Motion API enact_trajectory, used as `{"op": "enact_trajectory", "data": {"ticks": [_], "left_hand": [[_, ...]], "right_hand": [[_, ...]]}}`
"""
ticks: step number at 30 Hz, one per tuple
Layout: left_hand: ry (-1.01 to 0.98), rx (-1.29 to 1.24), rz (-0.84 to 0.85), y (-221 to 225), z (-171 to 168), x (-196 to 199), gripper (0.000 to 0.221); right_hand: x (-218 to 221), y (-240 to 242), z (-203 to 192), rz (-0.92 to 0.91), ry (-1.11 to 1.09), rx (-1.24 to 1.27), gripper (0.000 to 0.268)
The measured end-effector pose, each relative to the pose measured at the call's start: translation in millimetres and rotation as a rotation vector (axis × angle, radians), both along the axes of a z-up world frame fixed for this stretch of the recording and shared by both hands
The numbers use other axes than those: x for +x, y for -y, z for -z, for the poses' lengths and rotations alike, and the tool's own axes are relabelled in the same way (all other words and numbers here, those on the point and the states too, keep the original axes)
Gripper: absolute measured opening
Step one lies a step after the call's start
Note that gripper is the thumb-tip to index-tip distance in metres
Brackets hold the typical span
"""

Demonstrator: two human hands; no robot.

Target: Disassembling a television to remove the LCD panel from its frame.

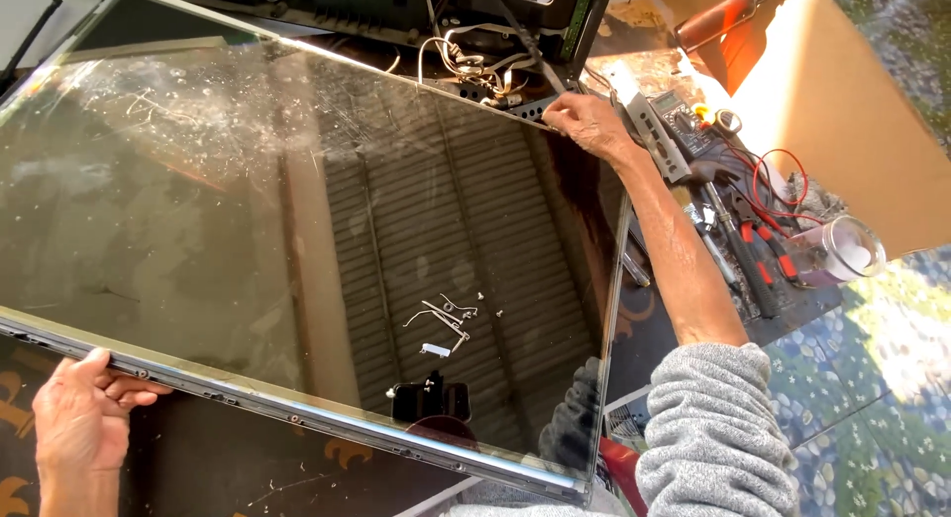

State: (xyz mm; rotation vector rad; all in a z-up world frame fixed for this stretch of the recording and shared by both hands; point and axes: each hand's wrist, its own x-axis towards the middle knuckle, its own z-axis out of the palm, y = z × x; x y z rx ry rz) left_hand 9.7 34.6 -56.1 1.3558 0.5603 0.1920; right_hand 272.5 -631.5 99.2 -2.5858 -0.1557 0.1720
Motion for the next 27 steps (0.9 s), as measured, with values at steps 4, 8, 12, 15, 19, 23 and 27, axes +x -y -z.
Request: {"op": "enact_trajectory", "data": {"ticks": [4, 8, 12, 15, 19, 23, 27], "left_hand": [[0.006, 0.005, -0.014, 1, -4, 1, 0.024], [0.006, 0.012, -0.001, -2, 4, 2, 0.022], [0.035, 0.017, 0.017, -6, 12, 4, 0.024], [0.040, 0.032, 0.024, -10, 16, 4, 0.023], [0.048, 0.016, 0.028, -13, 21, 1, 0.026], [0.093, 0.012, 0.066, -27, 38, 0, 0.028], [0.093, 0.008, 0.073, -36, 52, 2, 0.031]], "right_hand": [[12, 14, 20, 0.132, 0.186, -0.081, 0.037], [35, 43, 61, 0.295, 0.444, -0.296, 0.050], [63, 75, 105, 0.339, 0.429, -0.414, 0.063], [63, 75, 91, 0.397, 0.421, -0.457, 0.027], [57, 78, 72, 0.380, 0.710, -0.504, 0.018], [51, 72, 64, 0.528, 0.586, -0.305, 0.014], [44, 75, 60, 0.546, 0.683, -0.241, 0.019]]}}
